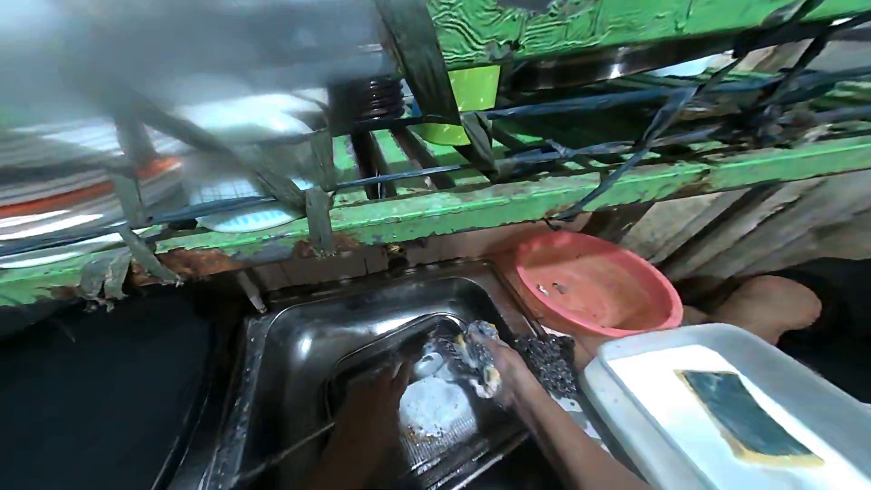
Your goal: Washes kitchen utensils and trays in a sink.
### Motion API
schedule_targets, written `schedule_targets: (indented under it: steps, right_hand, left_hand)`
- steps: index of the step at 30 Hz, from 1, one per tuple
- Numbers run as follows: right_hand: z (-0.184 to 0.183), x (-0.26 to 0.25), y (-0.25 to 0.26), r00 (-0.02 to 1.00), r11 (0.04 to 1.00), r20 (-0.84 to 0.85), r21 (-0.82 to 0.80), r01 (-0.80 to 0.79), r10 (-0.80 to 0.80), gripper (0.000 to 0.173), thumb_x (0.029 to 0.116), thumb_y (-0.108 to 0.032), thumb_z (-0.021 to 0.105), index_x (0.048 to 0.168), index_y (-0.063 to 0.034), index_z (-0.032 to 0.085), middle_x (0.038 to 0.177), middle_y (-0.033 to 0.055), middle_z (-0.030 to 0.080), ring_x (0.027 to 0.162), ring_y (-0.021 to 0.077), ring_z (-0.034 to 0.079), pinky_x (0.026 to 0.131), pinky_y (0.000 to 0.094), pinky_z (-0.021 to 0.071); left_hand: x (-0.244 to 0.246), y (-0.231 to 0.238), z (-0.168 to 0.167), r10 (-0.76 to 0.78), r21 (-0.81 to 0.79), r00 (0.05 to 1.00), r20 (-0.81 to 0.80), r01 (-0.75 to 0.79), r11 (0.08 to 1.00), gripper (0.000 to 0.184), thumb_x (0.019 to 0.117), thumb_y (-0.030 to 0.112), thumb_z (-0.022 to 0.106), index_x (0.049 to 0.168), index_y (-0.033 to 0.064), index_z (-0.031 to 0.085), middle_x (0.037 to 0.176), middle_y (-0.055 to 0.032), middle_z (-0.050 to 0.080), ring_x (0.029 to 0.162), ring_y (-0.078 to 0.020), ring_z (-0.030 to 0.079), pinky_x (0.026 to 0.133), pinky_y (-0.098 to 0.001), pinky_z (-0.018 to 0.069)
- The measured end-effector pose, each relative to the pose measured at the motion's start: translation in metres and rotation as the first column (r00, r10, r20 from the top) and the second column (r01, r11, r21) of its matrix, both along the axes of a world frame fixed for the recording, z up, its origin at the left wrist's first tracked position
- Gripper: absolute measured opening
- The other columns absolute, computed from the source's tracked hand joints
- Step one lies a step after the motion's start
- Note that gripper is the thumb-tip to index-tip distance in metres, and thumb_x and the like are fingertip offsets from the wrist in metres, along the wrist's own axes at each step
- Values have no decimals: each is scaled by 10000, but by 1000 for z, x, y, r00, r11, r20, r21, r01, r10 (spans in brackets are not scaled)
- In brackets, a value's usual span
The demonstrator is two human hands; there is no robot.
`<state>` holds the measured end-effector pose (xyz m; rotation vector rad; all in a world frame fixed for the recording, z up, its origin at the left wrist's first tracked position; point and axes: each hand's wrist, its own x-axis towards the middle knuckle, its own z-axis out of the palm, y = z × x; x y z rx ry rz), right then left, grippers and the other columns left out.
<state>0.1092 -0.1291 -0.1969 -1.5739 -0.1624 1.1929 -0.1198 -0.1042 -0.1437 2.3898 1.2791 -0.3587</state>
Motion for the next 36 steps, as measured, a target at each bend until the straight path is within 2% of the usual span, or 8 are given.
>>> schedule_targets:
  steps: [2, 6, 9, 12, 14, 20, 26, 36]
  right_hand:
    - [-11, 4, 1, 998, 992, -40, 118, 50, -45, 352, 1113, -249, 418, 1377, -17, 446, 918, 147, 645, 672, 211, 649, 566, 372, 561]
    - [13, -3, -2, 887, 983, 461, 170, -69, -18, 491, 989, -115, 639, 1425, 44, 478, 1268, 218, 629, 1117, 243, 633, 966, 428, 516]
    - [20, -18, -11, 482, 900, 848, 14, -435, 220, 491, 942, -225, 680, 1362, 20, 609, 1360, 204, 638, 1306, 315, 588, 1129, 490, 446]
    - [-4, -27, -14, -57, 730, 961, -244, -639, 271, 466, 987, -400, 546, 1358, -141, 658, 1457, 114, 605, 1399, 341, 520, 1169, 604, 355]
    - [-4, -19, -7, -125, 649, 903, -386, -656, 411, 496, 997, -401, 546, 1414, -141, 610, 1557, 125, 500, 1498, 349, 379, 1221, 647, 183]
    - [10, -1, 30, 574, 895, 690, -293, -336, 441, 508, 1036, -349, 604, 1421, -26, 531, 1206, 238, 681, 1127, 373, 665, 1011, 550, 498]
    - [-11, -18, 6, -168, 685, 965, -262, -680, 203, 395, 989, -298, 565, 1327, -129, 678, 1447, 154, 603, 1415, 387, 490, 1171, 666, 299]
    - [13, -8, 45, 293, 666, 629, -508, -546, 720, 496, 1012, -306, 611, 1474, -154, 517, 1321, 202, 651, 1233, 369, 628, 1064, 574, 469]
  left_hand:
    - [-6, 7, -14, 175, -210, 981, 88, -154, 966, 480, 1114, 225, 388, 1585, 132, 378, 1403, -182, 598, 1226, -331, 626, 1065, -494, 474]
    - [-13, 8, -25, 671, -794, 722, 172, -301, 527, 328, 1108, 308, 414, 1334, 94, 517, 773, -21, 589, 486, -69, 444, 448, -217, 379]
    - [-4, -2, -18, 812, -958, 574, 109, -157, 239, 241, 1079, 269, 483, 1204, 93, 589, 664, 13, 552, 416, -30, 409, 382, -169, 348]
    - [9, -10, -7, 791, -976, 600, 116, -77, 201, 207, 1090, 276, 453, 1163, 120, 569, 652, 37, 514, 405, -4, 365, 371, -145, 320]
    - [11, -14, -4, 770, -968, 629, 107, -109, 224, 179, 1101, 255, 431, 1147, 115, 532, 674, 36, 490, 416, -5, 340, 380, -145, 303]
    - [15, -26, -8, 727, -951, 681, 87, -160, 265, 180, 1104, 241, 422, 1149, 101, 525, 683, 39, 470, 435, -14, 335, 392, -158, 299]
    - [15, -12, 9, 737, -934, 665, 120, -177, 312, 191, 1108, 273, 419, 1125, 110, 517, 654, 42, 455, 416, -16, 328, 382, -153, 302]
    - [5, -17, -2, 725, -941, 684, 85, -184, 284, 232, 1111, 267, 407, 1167, 84, 537, 724, 8, 533, 474, -51, 431, 440, -191, 388]
